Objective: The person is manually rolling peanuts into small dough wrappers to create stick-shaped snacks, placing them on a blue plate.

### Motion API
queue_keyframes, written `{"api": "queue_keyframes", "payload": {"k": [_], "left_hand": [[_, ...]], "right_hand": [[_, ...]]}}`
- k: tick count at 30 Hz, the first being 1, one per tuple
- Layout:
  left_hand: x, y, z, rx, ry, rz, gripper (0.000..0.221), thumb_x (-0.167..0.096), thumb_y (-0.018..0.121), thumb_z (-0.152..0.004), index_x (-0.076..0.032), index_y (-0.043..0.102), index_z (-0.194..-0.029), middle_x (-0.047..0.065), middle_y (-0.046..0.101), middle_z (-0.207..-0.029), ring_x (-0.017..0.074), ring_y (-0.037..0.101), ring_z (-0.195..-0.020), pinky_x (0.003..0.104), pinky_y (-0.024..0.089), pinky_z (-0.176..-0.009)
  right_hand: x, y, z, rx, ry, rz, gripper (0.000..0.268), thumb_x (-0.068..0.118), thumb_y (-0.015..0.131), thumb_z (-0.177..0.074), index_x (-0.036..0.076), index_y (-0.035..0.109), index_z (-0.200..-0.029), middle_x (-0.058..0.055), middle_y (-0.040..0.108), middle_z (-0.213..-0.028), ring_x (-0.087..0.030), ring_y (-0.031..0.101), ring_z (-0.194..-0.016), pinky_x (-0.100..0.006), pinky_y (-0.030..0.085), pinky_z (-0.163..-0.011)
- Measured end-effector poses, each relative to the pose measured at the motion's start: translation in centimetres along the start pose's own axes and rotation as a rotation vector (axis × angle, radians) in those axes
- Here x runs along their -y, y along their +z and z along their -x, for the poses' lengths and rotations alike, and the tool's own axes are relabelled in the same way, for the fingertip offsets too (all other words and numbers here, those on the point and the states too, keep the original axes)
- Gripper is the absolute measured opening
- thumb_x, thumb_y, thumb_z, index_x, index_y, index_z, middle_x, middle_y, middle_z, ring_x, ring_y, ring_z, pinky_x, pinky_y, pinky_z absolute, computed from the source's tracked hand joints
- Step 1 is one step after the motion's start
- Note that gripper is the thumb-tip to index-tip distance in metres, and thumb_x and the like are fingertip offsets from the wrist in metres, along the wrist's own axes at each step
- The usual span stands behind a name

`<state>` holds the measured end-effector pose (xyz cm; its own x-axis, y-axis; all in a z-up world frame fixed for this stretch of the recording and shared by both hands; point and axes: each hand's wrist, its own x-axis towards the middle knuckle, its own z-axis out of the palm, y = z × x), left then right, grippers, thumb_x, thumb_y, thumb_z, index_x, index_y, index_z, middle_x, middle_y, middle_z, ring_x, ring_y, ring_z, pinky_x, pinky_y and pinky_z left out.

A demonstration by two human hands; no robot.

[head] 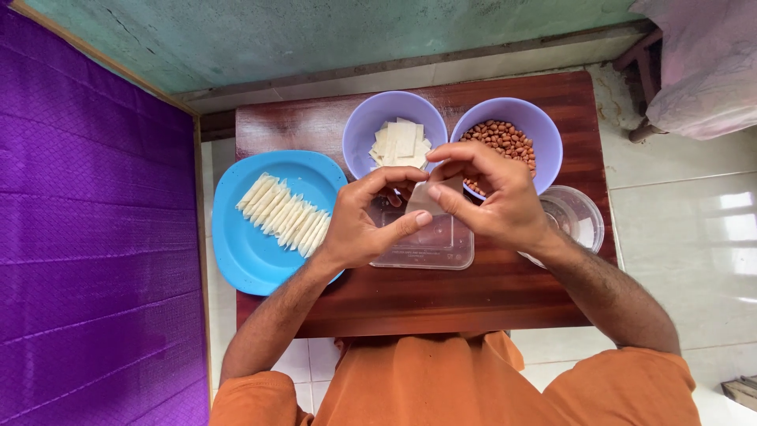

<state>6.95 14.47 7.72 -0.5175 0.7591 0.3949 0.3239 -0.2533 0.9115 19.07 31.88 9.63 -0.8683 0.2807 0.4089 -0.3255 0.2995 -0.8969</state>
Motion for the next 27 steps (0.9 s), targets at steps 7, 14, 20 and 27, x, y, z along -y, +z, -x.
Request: {"api": "queue_keyframes", "payload": {"k": [7, 14, 20, 27], "left_hand": [[1.3, 0.0, 0.1, -0.100, -0.006, -0.016, 0.009, -0.012, 0.084, -0.088, -0.008, 0.080, -0.093, 0.005, 0.073, -0.074, 0.0109, 0.066, -0.070, 0.025, 0.055, -0.069], [2.6, -0.2, 0.7, -0.190, -0.016, 0.032, 0.009, -0.009, 0.086, -0.087, -0.005, 0.080, -0.092, 0.004, 0.071, -0.072, 0.0075, 0.063, -0.068, 0.024, 0.055, -0.068], [2.8, -0.2, 1.2, -0.054, -0.033, 0.041, 0.008, -0.011, 0.085, -0.086, -0.007, 0.080, -0.089, 0.004, 0.072, -0.074, 0.0089, 0.063, -0.072, 0.026, 0.054, -0.071], [1.7, 0.3, 0.3, -0.021, 0.022, -0.026, 0.030, -0.023, 0.089, -0.082, -0.010, 0.078, -0.107, 0.004, 0.076, -0.092, 0.0139, 0.070, -0.085, 0.027, 0.056, -0.076]], "right_hand": [[0.6, 0.1, -0.1, 0.038, -0.093, 0.194, 0.031, 0.001, 0.076, -0.092, 0.003, 0.070, -0.122, -0.010, 0.077, -0.089, -0.016, 0.074, -0.081, -0.032, 0.059, -0.079], [-0.1, -0.8, 0.5, 0.016, -0.014, 0.151, 0.025, 0.002, 0.077, -0.091, 0.002, 0.074, -0.116, -0.011, 0.077, -0.089, -0.015, 0.071, -0.081, -0.032, 0.059, -0.079], [-1.9, -0.5, 1.3, -0.058, 0.100, -0.049, 0.030, 0.003, 0.074, -0.094, 0.000, 0.070, -0.123, -0.011, 0.074, -0.095, -0.015, 0.069, -0.089, -0.033, 0.058, -0.085], [-1.5, 0.2, 1.6, 0.004, 0.059, 0.019, 0.040, -0.003, 0.077, -0.088, -0.003, 0.067, -0.127, -0.016, 0.076, -0.096, -0.019, 0.074, -0.090, -0.035, 0.061, -0.083]]}}
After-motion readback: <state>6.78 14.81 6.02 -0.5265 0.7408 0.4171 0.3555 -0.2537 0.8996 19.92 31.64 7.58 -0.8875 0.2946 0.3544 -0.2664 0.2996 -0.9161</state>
